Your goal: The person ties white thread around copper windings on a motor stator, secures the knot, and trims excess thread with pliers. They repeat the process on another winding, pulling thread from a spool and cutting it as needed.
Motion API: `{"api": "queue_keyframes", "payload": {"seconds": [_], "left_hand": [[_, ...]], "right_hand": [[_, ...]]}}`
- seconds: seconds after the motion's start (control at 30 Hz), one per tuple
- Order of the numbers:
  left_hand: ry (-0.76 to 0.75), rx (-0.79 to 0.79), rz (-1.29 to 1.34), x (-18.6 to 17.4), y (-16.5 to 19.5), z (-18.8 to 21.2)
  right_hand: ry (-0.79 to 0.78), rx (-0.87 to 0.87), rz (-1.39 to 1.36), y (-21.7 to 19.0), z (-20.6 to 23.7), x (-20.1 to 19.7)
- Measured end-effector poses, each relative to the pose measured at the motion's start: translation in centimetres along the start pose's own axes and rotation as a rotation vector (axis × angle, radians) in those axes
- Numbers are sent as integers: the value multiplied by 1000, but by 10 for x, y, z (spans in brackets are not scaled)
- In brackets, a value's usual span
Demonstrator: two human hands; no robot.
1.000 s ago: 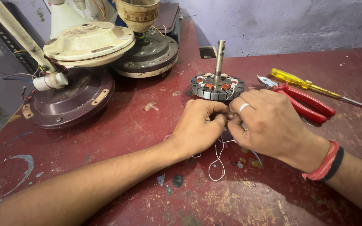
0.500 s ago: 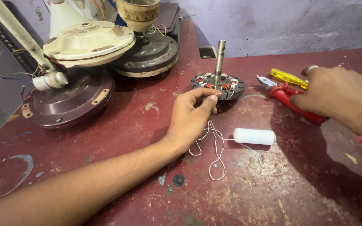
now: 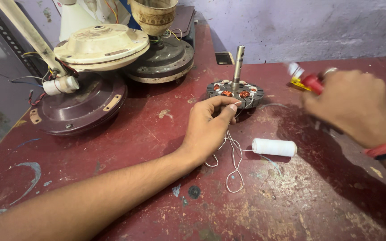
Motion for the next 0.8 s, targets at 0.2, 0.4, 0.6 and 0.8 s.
{"api": "queue_keyframes", "payload": {"seconds": [0.2, 0.4, 0.6, 0.8], "left_hand": [[-3, 9, -1, 1, 3, 1], [5, -12, -7, 0, 5, 2], [16, 6, 2, 1, 5, 3], [31, 56, 40, 0, 6, 4]], "right_hand": [[186, 101, -1586, 24, -18, 2], [31, 104, -1758, 17, -16, 3], [43, -69, -1584, -15, 6, -26], [-221, 100, -832, -37, 32, -31]]}}
Point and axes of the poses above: each hand's wrist, its own z-axis away from the middle knuckle, its own x-axis out of the palm, y = z × x, the point moved 4 cm from there along -z, towards the middle knuckle, and after that the axes turned 7 degrees about -x, right-handed, at the moved point
